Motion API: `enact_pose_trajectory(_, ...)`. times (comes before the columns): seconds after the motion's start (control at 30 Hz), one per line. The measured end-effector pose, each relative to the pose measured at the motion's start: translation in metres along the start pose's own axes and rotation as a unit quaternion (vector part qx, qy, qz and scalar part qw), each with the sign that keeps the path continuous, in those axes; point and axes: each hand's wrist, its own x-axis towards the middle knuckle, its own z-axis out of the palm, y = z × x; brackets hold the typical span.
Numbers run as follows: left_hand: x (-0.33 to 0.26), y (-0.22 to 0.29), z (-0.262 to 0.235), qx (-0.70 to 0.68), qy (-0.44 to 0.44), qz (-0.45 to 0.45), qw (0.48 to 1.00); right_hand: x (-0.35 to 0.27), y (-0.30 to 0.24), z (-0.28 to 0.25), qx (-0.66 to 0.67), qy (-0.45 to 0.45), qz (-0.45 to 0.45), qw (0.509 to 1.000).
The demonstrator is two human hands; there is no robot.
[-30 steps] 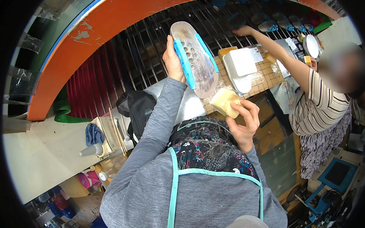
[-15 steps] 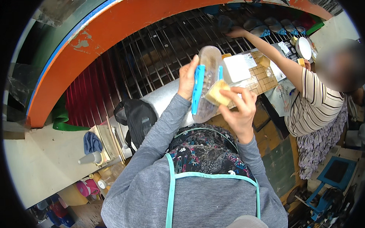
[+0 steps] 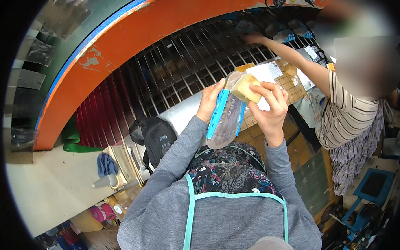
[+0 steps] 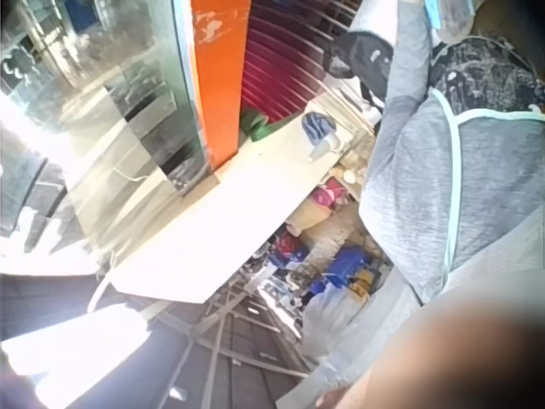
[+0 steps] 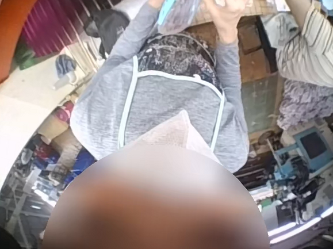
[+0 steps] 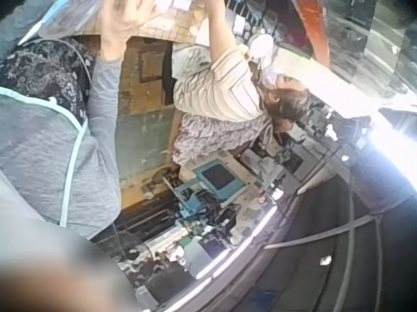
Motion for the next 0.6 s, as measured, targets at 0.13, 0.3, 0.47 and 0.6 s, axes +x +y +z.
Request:
enact_pose_trajectory(0.13, 0.002, -0.002, 0.002, -0.013, -0.010, 0.020, 1.000, 0.008, 0.013, -0.001, -0.031, 0.055, 0.021, 0.998)
enact_pose_trajectory(0.3, 0.015, -0.008, -0.025, -0.183, 0.117, -0.018, 0.976, -0.008, 0.052, -0.021, 0.238, 0.203, 0.215, 0.925)
enact_pose_trajectory(0.47, 0.045, -0.008, -0.086, -0.231, 0.156, 0.025, 0.960, -0.074, 0.095, -0.042, 0.479, 0.267, 0.435, 0.715)
enact_pose_trajectory(0.6, 0.080, -0.010, -0.117, -0.183, 0.230, 0.031, 0.955, -0.136, 0.109, -0.051, 0.517, 0.296, 0.565, 0.571)
